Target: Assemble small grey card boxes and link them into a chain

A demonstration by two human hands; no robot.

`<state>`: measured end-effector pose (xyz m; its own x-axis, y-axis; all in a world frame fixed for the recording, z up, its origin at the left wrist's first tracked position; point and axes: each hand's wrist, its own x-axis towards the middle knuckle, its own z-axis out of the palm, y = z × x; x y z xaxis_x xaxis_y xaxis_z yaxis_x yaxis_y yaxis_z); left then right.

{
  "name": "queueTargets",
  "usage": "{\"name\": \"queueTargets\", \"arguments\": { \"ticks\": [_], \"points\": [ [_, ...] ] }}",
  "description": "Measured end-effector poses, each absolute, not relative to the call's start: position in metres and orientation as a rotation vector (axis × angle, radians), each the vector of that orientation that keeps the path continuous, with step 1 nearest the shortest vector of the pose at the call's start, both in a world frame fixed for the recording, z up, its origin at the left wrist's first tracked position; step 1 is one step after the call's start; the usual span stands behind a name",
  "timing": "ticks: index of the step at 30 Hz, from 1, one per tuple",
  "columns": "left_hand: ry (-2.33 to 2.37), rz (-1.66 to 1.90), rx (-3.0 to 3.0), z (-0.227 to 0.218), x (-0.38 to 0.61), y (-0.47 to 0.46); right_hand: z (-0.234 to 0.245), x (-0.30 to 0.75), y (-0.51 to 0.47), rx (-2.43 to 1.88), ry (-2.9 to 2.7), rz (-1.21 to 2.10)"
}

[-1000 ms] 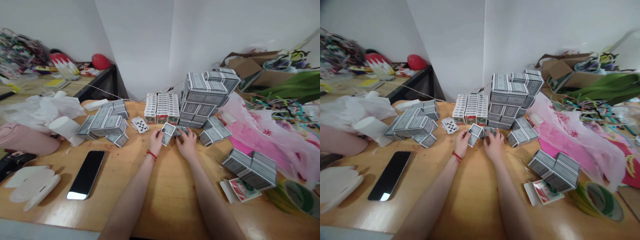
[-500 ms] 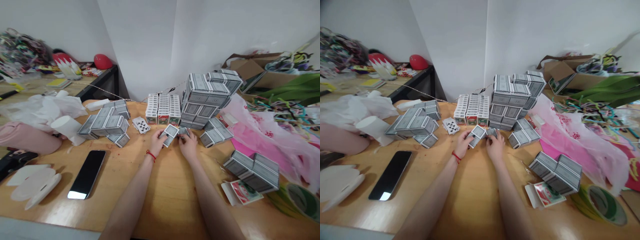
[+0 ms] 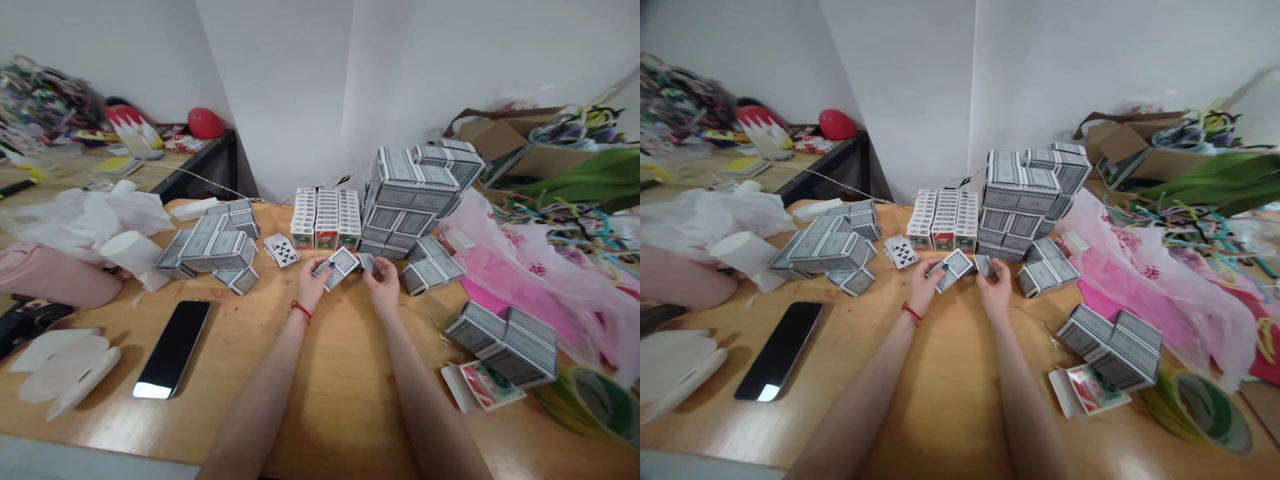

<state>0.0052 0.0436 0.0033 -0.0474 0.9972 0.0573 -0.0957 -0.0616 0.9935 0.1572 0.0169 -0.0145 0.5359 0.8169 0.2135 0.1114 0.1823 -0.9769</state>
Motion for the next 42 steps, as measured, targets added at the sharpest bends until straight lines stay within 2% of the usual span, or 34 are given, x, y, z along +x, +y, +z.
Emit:
{"name": "queueTargets", "arguments": {
  "ticks": [10, 20, 32, 42],
  "points": [
    [1.148, 1.296, 1.263, 0.005, 0.007, 0.041, -0.005, 0.154, 0.014, -1.249, -0.861, 0.761],
    [1.177, 1.289, 1.324, 0.004, 0.007, 0.04, -0.016, 0.16, 0.019, -1.235, -0.785, 0.877],
    [1.192, 1.289, 1.471, -0.001, 0.005, 0.039, -0.004, 0.159, 0.015, -0.945, -0.579, 1.128],
    [1.109, 1.25, 1.618, -0.001, 0.006, 0.037, -0.01, 0.155, 0.017, -1.103, -0.671, 1.057]
  ]
}}
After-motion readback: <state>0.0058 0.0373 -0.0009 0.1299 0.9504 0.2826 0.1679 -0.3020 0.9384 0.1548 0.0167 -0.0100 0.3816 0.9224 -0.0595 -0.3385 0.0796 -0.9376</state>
